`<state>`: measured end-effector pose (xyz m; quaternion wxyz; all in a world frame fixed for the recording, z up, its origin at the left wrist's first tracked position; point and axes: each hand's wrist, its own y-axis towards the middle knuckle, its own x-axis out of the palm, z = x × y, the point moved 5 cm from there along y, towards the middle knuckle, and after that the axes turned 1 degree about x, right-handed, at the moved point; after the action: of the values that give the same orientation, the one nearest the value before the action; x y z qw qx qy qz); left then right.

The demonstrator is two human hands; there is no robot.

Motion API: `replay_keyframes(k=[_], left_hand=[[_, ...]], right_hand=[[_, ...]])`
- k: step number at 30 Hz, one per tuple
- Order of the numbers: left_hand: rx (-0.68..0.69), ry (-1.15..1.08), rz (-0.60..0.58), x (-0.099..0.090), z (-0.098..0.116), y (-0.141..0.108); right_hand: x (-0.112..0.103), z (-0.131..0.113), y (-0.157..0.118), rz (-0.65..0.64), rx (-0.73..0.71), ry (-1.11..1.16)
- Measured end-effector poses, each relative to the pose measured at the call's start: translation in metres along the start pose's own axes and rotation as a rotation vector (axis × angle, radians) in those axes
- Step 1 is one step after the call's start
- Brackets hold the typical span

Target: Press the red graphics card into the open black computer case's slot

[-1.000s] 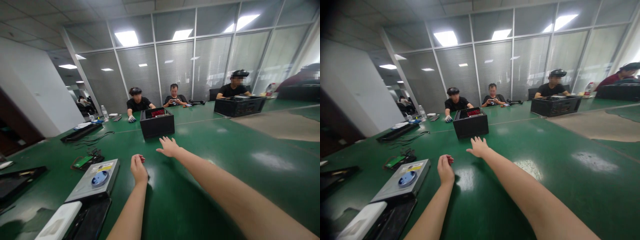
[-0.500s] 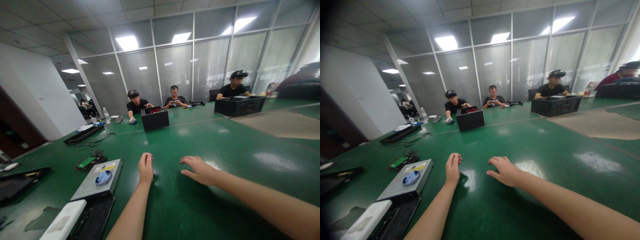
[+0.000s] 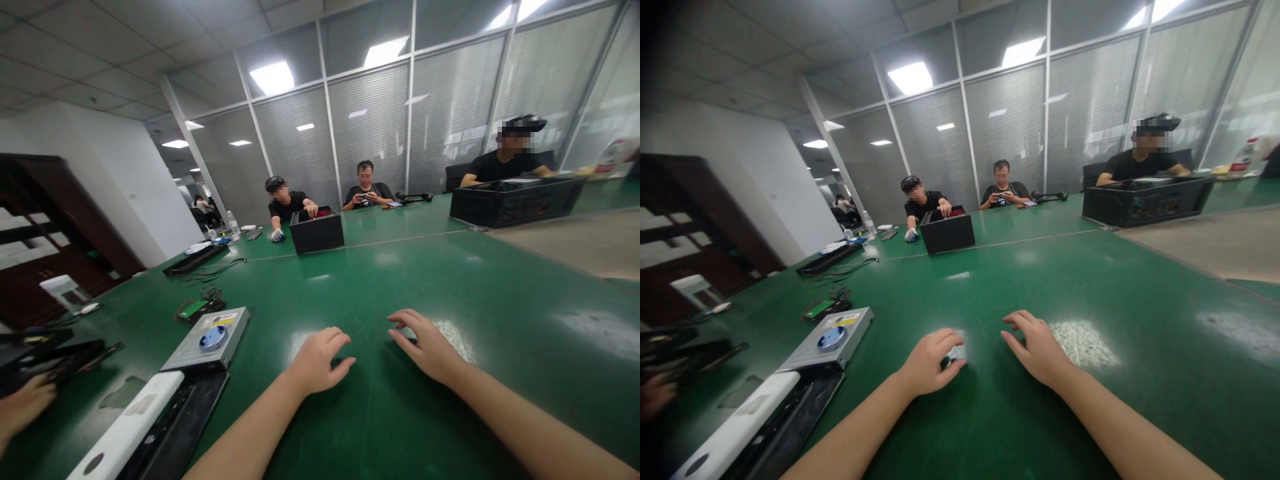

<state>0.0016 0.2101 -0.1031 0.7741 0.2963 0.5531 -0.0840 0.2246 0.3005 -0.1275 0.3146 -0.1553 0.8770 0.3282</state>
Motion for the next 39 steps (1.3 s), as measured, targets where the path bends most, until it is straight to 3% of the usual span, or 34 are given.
replay_keyframes(k=[3,8,14,20,30,35,39], left_hand=[[-0.030,0.026,-0.055,0.006,0.003,0.006],[-0.133,0.112,0.006,0.001,-0.012,0.011],[-0.294,0.341,-0.049,0.001,-0.044,0.005],[-0.483,0.344,-0.091,-0.005,-0.074,-0.009],[-0.513,0.238,-0.071,-0.001,-0.086,-0.014],[-0.559,0.238,0.004,-0.004,-0.091,-0.013],[-0.627,0.311,-0.012,-0.006,-0.092,-0.011]], right_hand=[[-0.003,-0.004,0.001,0.011,-0.025,0.025],[-0.011,0.003,0.005,0.039,-0.001,0.058],[-0.016,0.020,0.011,0.096,0.055,0.037],[-0.009,0.025,0.009,0.072,0.054,0.025],[-0.015,0.023,0.007,0.068,0.080,0.061],[-0.027,0.036,0.008,0.212,0.149,0.049],[-0.030,0.041,0.006,0.272,0.193,0.152]])
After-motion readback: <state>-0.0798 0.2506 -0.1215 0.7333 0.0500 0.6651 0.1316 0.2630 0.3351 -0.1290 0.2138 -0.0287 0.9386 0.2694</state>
